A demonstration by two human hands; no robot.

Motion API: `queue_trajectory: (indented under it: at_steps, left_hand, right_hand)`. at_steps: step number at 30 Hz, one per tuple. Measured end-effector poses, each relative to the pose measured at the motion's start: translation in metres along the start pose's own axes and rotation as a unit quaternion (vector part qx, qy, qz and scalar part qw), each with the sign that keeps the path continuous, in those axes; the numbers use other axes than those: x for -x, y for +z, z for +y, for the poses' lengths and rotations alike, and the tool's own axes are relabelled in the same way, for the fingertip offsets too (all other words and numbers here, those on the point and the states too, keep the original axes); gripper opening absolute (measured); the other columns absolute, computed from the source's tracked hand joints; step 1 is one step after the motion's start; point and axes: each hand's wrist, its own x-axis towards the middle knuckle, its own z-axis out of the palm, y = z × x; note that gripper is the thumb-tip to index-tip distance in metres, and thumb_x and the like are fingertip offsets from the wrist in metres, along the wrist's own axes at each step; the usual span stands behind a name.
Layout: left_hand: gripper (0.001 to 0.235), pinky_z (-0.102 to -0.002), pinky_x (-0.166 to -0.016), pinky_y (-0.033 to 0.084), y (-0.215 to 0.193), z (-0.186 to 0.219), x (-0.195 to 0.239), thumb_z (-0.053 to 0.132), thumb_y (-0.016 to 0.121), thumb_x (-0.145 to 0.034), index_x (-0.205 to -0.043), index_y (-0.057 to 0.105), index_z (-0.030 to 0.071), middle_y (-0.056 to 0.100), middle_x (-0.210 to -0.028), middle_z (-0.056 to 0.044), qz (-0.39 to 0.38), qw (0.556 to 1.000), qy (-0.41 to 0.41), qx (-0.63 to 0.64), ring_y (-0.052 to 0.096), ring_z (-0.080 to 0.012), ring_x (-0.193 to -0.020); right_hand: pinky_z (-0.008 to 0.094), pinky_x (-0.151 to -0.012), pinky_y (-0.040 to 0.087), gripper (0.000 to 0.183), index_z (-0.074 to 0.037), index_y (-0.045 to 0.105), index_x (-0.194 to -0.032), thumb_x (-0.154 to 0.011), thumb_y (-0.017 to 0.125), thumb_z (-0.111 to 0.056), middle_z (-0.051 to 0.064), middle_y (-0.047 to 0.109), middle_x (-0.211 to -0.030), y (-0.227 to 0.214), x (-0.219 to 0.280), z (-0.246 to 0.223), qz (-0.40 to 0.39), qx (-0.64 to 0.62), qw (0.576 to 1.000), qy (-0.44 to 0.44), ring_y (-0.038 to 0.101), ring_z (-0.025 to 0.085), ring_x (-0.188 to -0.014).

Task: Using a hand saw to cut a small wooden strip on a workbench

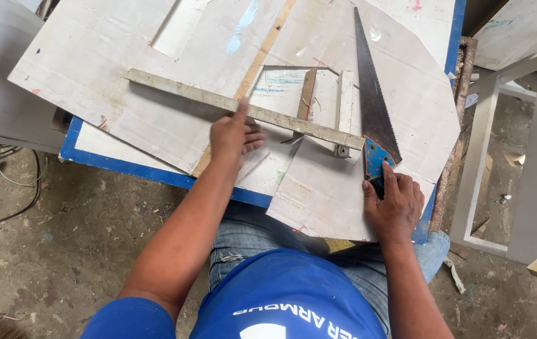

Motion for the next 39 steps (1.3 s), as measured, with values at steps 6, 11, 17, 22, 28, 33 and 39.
queue_trajectory:
  at_steps: [6,11,17,22,28,33,39]
  left_hand:
    - [0.063,-0.035,-0.059,0.070,0.016,-0.020,-0.019,0.029,0.074,-0.092,-0.127,0.038,-0.009,0.070,-0.085,-0.022,0.034,0.999,-0.002,0.036,0.077,-0.0274,-0.065]
    - [0.055,-0.041,-0.068,0.071,0.016,-0.011,-0.004,0.023,0.071,-0.089,-0.122,0.042,-0.010,0.061,-0.090,-0.018,0.030,0.998,-0.008,0.055,0.076,-0.0301,-0.072]
    - [0.050,-0.048,-0.084,0.068,0.009,-0.026,0.000,0.014,0.064,-0.087,-0.124,0.042,-0.011,0.048,-0.102,-0.016,-0.019,0.986,-0.001,0.167,0.075,-0.0362,-0.087]
    - [0.024,-0.048,-0.089,0.066,-0.002,-0.067,-0.025,0.008,0.066,-0.089,-0.108,0.052,0.005,0.063,-0.089,-0.010,-0.104,0.951,0.021,0.291,0.076,-0.0305,-0.085]
    - [0.038,-0.051,-0.099,0.061,-0.004,-0.086,-0.031,0.005,0.061,-0.092,-0.125,0.048,0.016,0.070,-0.115,-0.011,-0.198,0.933,0.074,0.292,0.074,-0.0324,-0.104]
    - [0.035,-0.053,-0.101,0.059,0.000,-0.059,0.000,0.000,0.061,-0.090,-0.120,0.052,0.017,0.070,-0.113,-0.009,-0.198,0.934,0.101,0.278,0.073,-0.0319,-0.106]
    - [0.038,-0.054,-0.102,0.058,0.000,-0.059,0.002,0.001,0.062,-0.090,-0.123,0.051,0.018,0.068,-0.118,-0.009,-0.210,0.930,0.100,0.285,0.072,-0.0326,-0.110]
  right_hand:
    - [0.044,-0.093,0.048,0.054,-0.019,0.068,-0.140,-0.096,0.072,-0.052,0.007,0.060,-0.104,-0.001,0.000,-0.001,-0.002,0.005,1.000,0.003,0.064,0.030,-0.100]
    - [0.044,-0.091,0.048,0.054,-0.020,0.068,-0.140,-0.096,0.071,-0.051,0.007,0.059,-0.104,-0.001,-0.001,-0.001,0.003,0.004,1.000,0.000,0.064,0.030,-0.099]
    - [0.045,-0.090,0.048,0.054,-0.019,0.068,-0.140,-0.097,0.071,-0.051,0.007,0.059,-0.104,0.001,-0.001,0.002,0.006,-0.004,1.000,-0.005,0.064,0.031,-0.099]
    - [0.045,-0.088,0.049,0.054,-0.019,0.069,-0.139,-0.097,0.070,-0.053,0.007,0.059,-0.104,-0.001,-0.002,0.001,0.010,0.002,1.000,-0.013,0.064,0.031,-0.098]
    - [0.046,-0.087,0.049,0.053,-0.017,0.069,-0.140,-0.098,0.070,-0.051,0.008,0.059,-0.104,-0.001,-0.001,0.000,0.013,0.001,1.000,-0.024,0.064,0.032,-0.097]
    - [0.044,-0.084,0.049,0.051,-0.017,0.070,-0.138,-0.099,0.071,-0.049,0.007,0.059,-0.104,-0.004,-0.003,-0.003,0.018,0.008,0.999,-0.027,0.064,0.031,-0.095]
    - [0.045,-0.084,0.050,0.051,-0.018,0.070,-0.138,-0.098,0.072,-0.049,0.007,0.059,-0.105,-0.002,-0.002,-0.001,0.019,0.016,0.999,-0.028,0.064,0.031,-0.095]
